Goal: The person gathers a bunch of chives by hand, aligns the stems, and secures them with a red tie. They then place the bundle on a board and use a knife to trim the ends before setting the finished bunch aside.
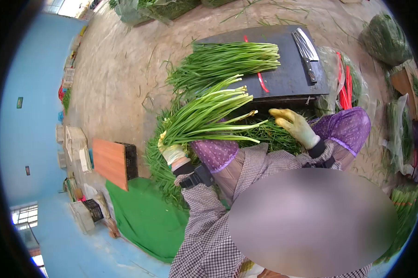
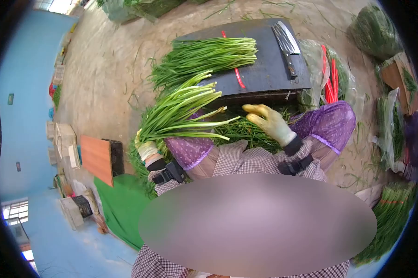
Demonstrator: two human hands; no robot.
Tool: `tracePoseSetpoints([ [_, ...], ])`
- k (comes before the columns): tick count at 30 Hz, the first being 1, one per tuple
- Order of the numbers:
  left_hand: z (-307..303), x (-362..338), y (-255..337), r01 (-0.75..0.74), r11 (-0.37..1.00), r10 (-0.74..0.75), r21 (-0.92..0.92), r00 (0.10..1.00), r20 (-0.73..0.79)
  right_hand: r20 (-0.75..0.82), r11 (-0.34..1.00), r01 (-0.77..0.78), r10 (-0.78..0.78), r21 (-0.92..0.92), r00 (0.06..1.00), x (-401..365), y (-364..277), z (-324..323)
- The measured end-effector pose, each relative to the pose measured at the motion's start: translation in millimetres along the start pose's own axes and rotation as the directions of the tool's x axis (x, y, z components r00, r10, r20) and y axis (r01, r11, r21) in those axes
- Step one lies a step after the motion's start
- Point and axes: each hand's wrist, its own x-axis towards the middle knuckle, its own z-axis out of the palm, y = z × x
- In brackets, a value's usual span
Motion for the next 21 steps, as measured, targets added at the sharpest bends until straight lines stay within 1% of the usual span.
tracePoseSetpoints([
  [1, -5.2, 4.8, -5.0, 0.020, 0.998, -0.020, -0.055, 1.000, 0.018, 0.004, 0.966, 0.026, -0.028, 0.256, 1.000, 16.2, -8.1, 12.0],
  [3, -3.2, 10.3, -6.3, 0.078, 0.980, -0.071, -0.185, 0.996, 0.044, 0.127, 0.905, -0.046, -0.009, 0.423, 0.992, 37.4, -35.5, 27.1],
  [4, -4.4, 11.0, -5.9, 0.113, 0.961, -0.103, -0.254, 0.993, 0.050, 0.134, 0.897, -0.080, 0.023, 0.434, 0.991, 43.5, -48.7, 38.3],
  [5, -6.8, 11.4, -5.2, 0.050, 0.996, -0.044, -0.074, 0.995, 0.087, 0.203, 0.836, -0.206, 0.116, 0.509, 0.972, 49.0, -42.2, 54.0],
  [6, -11.5, 12.5, -6.1, -0.031, 0.993, 0.017, 0.111, 0.992, 0.123, 0.221, 0.787, -0.235, 0.128, 0.571, 0.967, 51.7, -40.2, 63.6],
  [7, -20.6, 15.3, -10.0, -0.119, 0.953, 0.077, 0.279, 0.984, 0.158, 0.242, 0.732, -0.263, 0.138, 0.628, 0.960, 52.9, -42.9, 68.5],
  [8, -31.5, 21.9, -9.9, -0.247, 0.784, 0.130, 0.569, 0.962, 0.239, 0.207, 0.763, -0.264, 0.172, 0.590, 0.963, 51.2, -43.3, 65.5],
  [9, -21.5, 13.1, -2.8, -0.090, 0.931, 0.040, 0.353, 0.989, 0.145, 0.114, 0.760, -0.267, 0.249, 0.593, 0.962, 49.0, -55.6, 59.0],
  [10, -10.0, 3.6, 5.3, 0.050, 0.998, -0.052, 0.048, 0.998, 0.047, 0.041, 0.772, -0.218, 0.242, 0.597, 0.969, 46.4, -59.6, 45.8],
  [11, 1.5, -5.8, 13.4, 0.125, 0.961, -0.142, -0.245, 0.989, -0.050, -0.031, 0.783, -0.173, 0.238, 0.597, 0.971, 40.3, -59.6, 28.3],
  [13, 2.9, -12.7, 14.2, 0.074, 0.991, -0.078, -0.109, 0.996, -0.032, -0.059, 0.745, -0.103, 0.188, 0.659, 0.980, 22.3, -69.1, -8.2],
  [15, 2.9, -16.6, 13.6, 0.017, 0.999, -0.016, 0.030, 1.000, -0.013, 0.025, 0.526, -0.008, -0.026, 0.850, 0.999, 3.3, -34.1, -27.1],
  [16, 5.4, -14.5, 12.5, 0.013, 1.000, -0.013, 0.024, 1.000, -0.016, 0.301, 0.585, -0.264, 0.034, 0.767, 0.953, 0.0, -17.0, -35.6],
  [17, 7.9, -12.5, 11.5, 0.010, 1.000, -0.010, 0.019, 1.000, -0.019, 0.386, 0.890, -0.232, 0.070, 0.393, 0.920, 1.0, -12.5, -31.0],
  [18, 7.1, -12.5, 10.2, 0.040, 0.998, -0.042, -0.052, 0.998, -0.039, 0.277, 0.988, -0.149, 0.135, 0.028, 0.951, -4.0, -3.9, -22.0],
  [19, 7.2, -5.6, 9.9, 0.154, 0.914, -0.189, -0.374, 0.980, -0.059, 0.145, 0.933, -0.089, 0.148, -0.348, 0.978, -8.1, 3.4, -12.5],
  [20, 7.5, 1.5, 9.6, 0.200, 0.720, -0.332, -0.665, 0.940, -0.077, 0.013, 0.735, -0.073, 0.110, -0.674, 0.994, -9.5, 11.8, -8.6],
  [21, 2.8, 8.4, 1.9, 0.182, 0.757, -0.283, -0.628, 0.957, -0.063, 0.105, 0.828, 0.074, -0.019, -0.556, 0.994, 2.8, 12.7, -10.9],
])
